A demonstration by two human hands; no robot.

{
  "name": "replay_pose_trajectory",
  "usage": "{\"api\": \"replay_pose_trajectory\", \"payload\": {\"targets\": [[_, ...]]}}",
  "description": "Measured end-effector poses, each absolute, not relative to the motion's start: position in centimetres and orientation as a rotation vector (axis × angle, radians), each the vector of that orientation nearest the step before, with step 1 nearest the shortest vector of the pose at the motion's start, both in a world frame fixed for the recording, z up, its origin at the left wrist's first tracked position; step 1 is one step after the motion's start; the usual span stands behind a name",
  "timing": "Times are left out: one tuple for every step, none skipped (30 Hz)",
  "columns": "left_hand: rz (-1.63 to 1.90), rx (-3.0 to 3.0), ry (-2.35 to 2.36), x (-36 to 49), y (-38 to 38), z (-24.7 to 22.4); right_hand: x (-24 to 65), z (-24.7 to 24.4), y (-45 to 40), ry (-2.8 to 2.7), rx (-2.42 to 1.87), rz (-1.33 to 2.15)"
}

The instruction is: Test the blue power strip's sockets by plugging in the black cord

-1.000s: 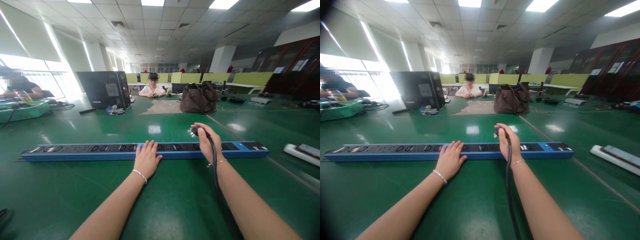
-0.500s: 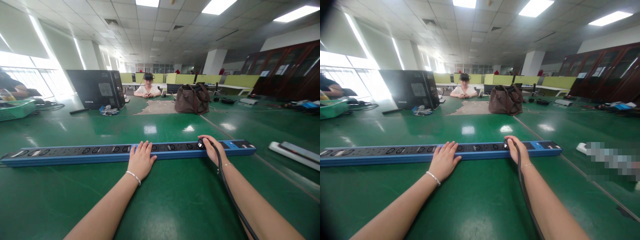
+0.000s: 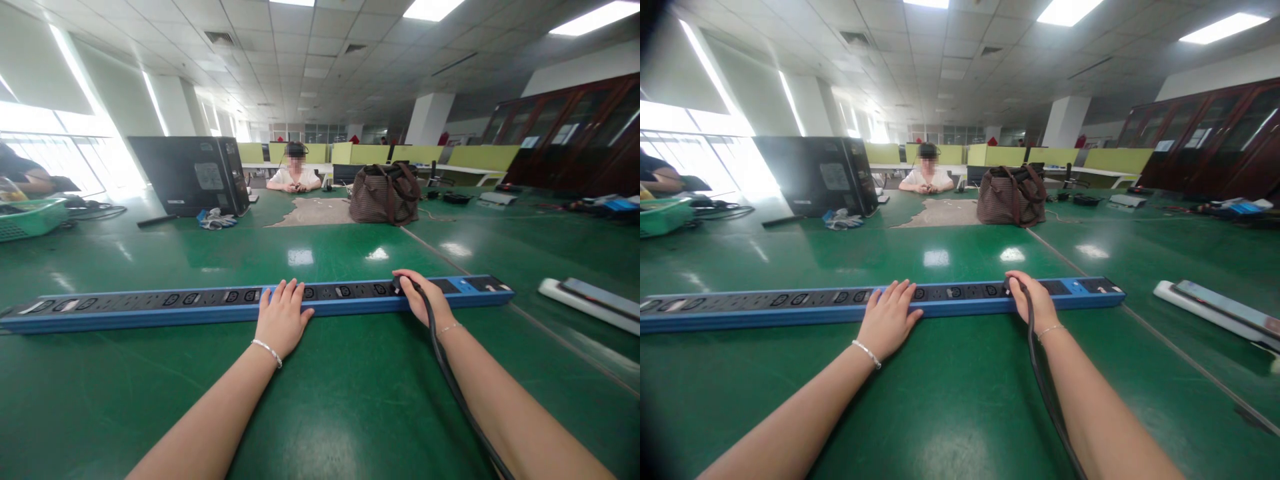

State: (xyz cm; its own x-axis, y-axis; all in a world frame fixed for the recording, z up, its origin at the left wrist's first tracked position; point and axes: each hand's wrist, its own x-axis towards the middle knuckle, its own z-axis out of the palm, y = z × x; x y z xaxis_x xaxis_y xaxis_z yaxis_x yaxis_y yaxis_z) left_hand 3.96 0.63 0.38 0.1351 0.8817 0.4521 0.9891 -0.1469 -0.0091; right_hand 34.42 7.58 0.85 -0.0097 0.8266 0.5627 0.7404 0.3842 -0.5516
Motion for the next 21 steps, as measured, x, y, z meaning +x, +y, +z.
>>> {"api": "replay_pose_trajectory", "payload": {"targets": [[-0.495,-2.113,-1.818,4.0,0.6,0.4,34.5,0.8,7.5,-1.764,-1.385,0.113],[-0.494,-2.113,-1.819,4.0,0.6,0.4,34.5,0.8,7.5,-1.764,-1.394,0.103],[-0.494,-2.114,-1.819,4.0,0.6,0.4,34.5,0.8,7.5,-1.765,-1.401,0.092],[-0.494,-2.115,-1.819,4.0,0.6,0.4,34.6,0.7,7.4,-1.768,-1.406,0.08],[-0.494,-2.114,-1.819,4.0,0.6,0.4,34.6,0.7,7.3,-1.773,-1.411,0.066],[-0.495,-2.113,-1.819,4.0,0.7,0.3,34.6,0.8,7.2,-1.779,-1.417,0.05],[-0.495,-2.112,-1.819,4.0,0.7,0.3,34.5,0.8,7.1,-1.787,-1.423,0.03],[-0.495,-2.111,-1.82,4.0,0.7,0.3,34.5,0.8,7.0,-1.803,-1.429,0.009],[-0.494,-2.111,-1.82,4.0,0.7,0.3,34.4,0.9,6.9,-1.829,-1.43,-0.019],[-0.494,-2.111,-1.82,4.0,0.7,0.3,34.3,0.9,6.8,-1.86,-1.429,-0.051],[-0.492,-2.112,-1.82,4.0,0.7,0.3,34.2,0.9,6.7,-1.893,-1.426,-0.085],[-0.491,-2.112,-1.82,4.0,0.7,0.3,34.1,0.9,6.7,-1.923,-1.426,-0.117],[-0.49,-2.112,-1.82,4.0,0.7,0.3,34.0,0.9,6.6,-1.943,-1.432,-0.146],[-0.489,-2.112,-1.822,4.0,0.7,0.3,33.9,0.8,6.6,-1.95,-1.441,-0.17],[-0.488,-2.11,-1.824,4.0,0.7,0.3,33.8,0.8,6.6,-1.944,-1.451,-0.186],[-0.487,-2.11,-1.826,4.0,0.7,0.3,33.8,0.8,6.7,-1.932,-1.454,-0.196],[-0.487,-2.11,-1.827,4.0,0.7,0.3,33.7,0.8,6.7,-1.919,-1.45,-0.201],[-0.487,-2.11,-1.828,4.0,0.7,0.3,33.7,0.8,6.6,-1.905,-1.445,-0.199],[-0.488,-2.11,-1.828,4.0,0.7,0.3,33.6,0.8,6.6,-1.894,-1.444,-0.193],[-0.49,-2.111,-1.827,4.0,0.7,0.3,33.6,0.8,6.5,-1.885,-1.449,-0.186],[-0.493,-2.111,-1.826,4.0,0.7,0.2,33.5,0.8,6.4,-1.884,-1.461,-0.182]]}}
